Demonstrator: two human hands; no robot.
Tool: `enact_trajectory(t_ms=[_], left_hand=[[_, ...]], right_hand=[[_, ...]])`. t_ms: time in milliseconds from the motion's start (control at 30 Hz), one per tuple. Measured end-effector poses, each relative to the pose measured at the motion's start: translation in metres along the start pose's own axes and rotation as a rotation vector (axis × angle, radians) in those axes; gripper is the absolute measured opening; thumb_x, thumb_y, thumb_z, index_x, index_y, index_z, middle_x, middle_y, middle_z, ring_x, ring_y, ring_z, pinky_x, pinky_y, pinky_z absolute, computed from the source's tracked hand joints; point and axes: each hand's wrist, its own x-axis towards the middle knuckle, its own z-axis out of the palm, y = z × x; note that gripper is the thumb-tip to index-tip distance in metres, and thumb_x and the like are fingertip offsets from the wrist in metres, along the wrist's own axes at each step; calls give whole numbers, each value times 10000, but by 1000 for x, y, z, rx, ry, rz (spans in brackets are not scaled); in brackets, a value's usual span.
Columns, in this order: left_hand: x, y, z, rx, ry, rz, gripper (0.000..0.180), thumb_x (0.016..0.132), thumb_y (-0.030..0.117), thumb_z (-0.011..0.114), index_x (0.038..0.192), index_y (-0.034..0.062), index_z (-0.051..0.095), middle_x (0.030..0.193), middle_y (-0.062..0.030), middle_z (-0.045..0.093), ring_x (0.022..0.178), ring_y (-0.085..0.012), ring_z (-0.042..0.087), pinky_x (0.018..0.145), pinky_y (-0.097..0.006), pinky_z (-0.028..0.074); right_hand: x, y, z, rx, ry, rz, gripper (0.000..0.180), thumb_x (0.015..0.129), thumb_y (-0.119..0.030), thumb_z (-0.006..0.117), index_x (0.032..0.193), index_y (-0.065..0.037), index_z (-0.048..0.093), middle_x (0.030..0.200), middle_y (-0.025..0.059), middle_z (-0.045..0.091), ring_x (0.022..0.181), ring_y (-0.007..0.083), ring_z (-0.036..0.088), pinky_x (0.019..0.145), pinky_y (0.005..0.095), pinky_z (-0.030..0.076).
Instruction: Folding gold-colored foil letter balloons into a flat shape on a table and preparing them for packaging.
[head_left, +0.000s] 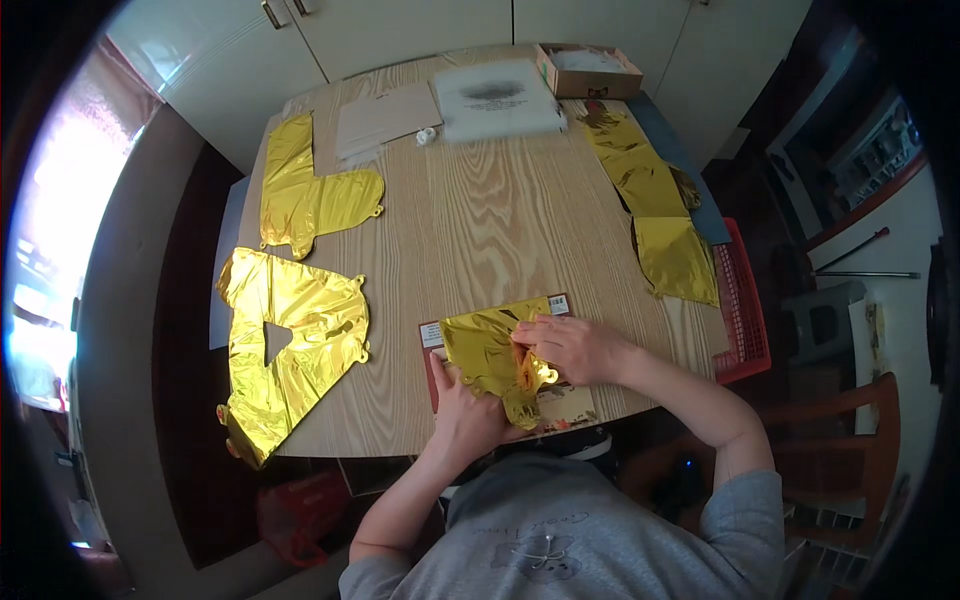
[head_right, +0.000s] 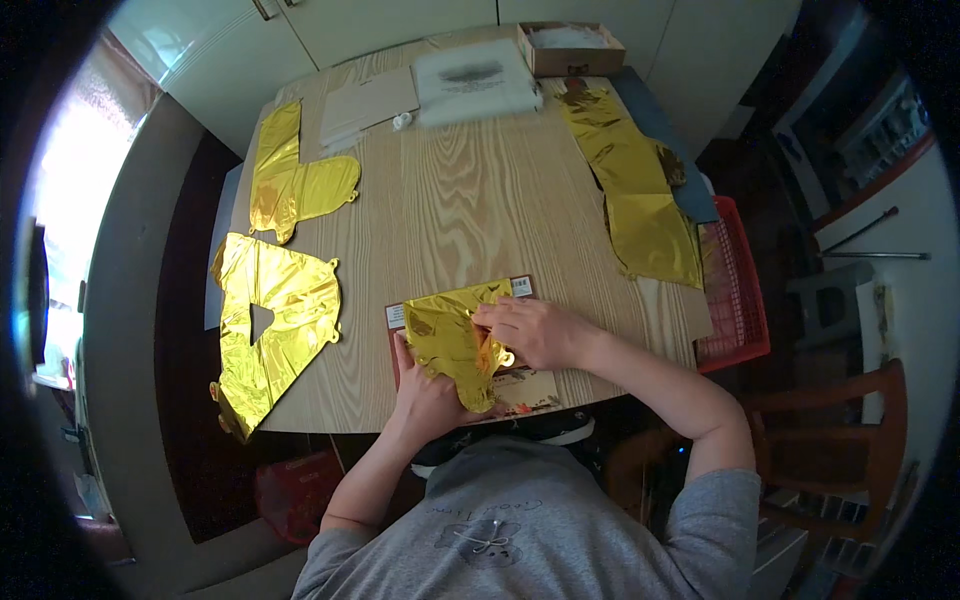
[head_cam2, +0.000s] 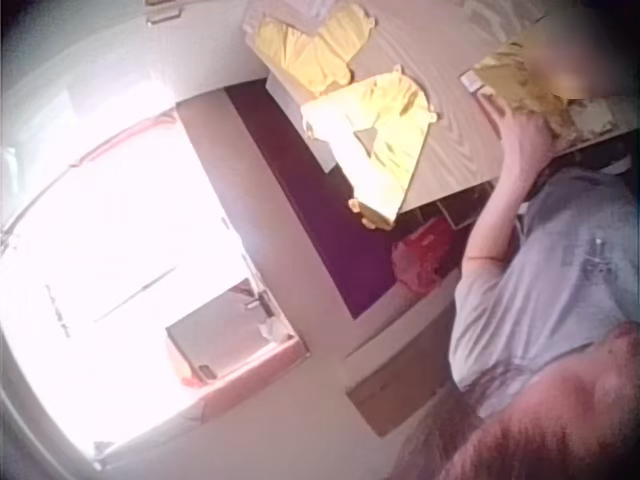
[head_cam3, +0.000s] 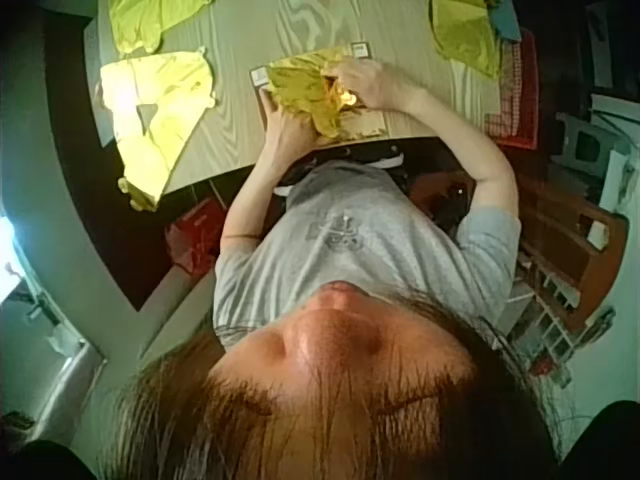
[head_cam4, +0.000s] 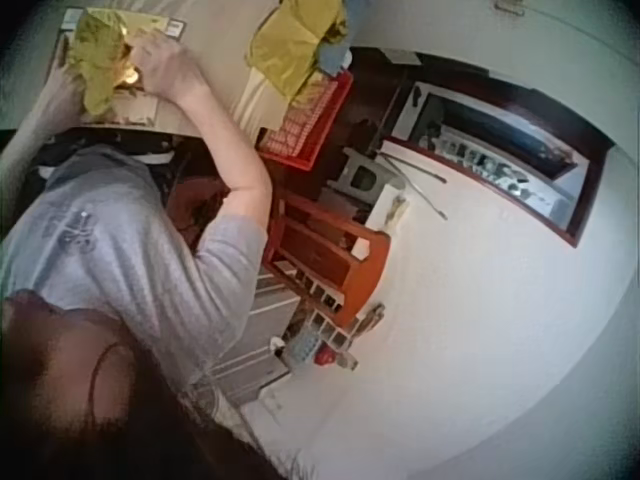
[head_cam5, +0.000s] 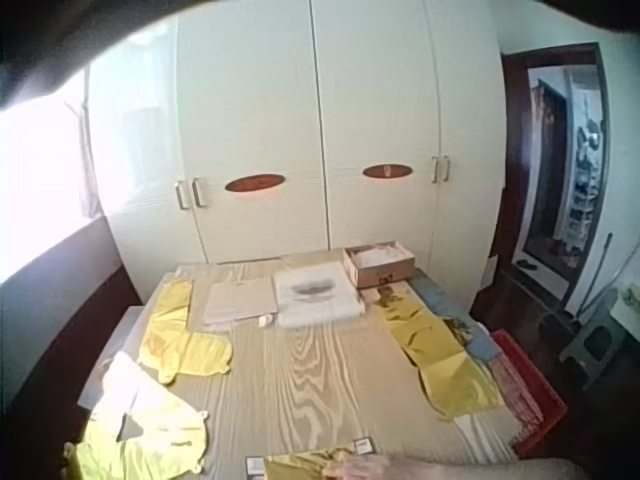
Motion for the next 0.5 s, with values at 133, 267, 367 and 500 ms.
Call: enact_trajectory(t_ms=[133,267,367,500], left_hand=[[-12,-3,-21,124,-44,79,662,749,518,731,1245,95,622,1304,-128,591,1287,-344,482,1133,-603,189],[-29,-18,-83,-165,-219,-87,389,874,301,637,1181,64,654,1232,-159,610,1222,-297,543,1097,-432,353],[4,-12,-103,-82,-58,-168,418,919,263,577,1253,12,588,1308,-186,569,1288,-298,500,1102,-401,360],[38,-44,-34,77,73,33,557,965,322,506,1399,-19,431,1451,-207,443,1394,-331,368,1150,-465,272]], right_hand=[[2,-4,-1,-20,4,6,387,803,-115,645,1165,8,586,1279,125,608,1231,268,567,1057,422,457],[-2,-3,2,-30,22,2,360,786,-97,648,1126,8,594,1274,119,614,1221,257,576,1046,410,469],[-1,-5,-1,-6,29,13,267,755,-47,639,1014,10,600,1270,114,617,1223,259,576,1045,417,471],[4,-3,0,-27,18,2,269,763,-65,654,1017,6,606,1251,113,630,1215,254,581,1046,410,469]])
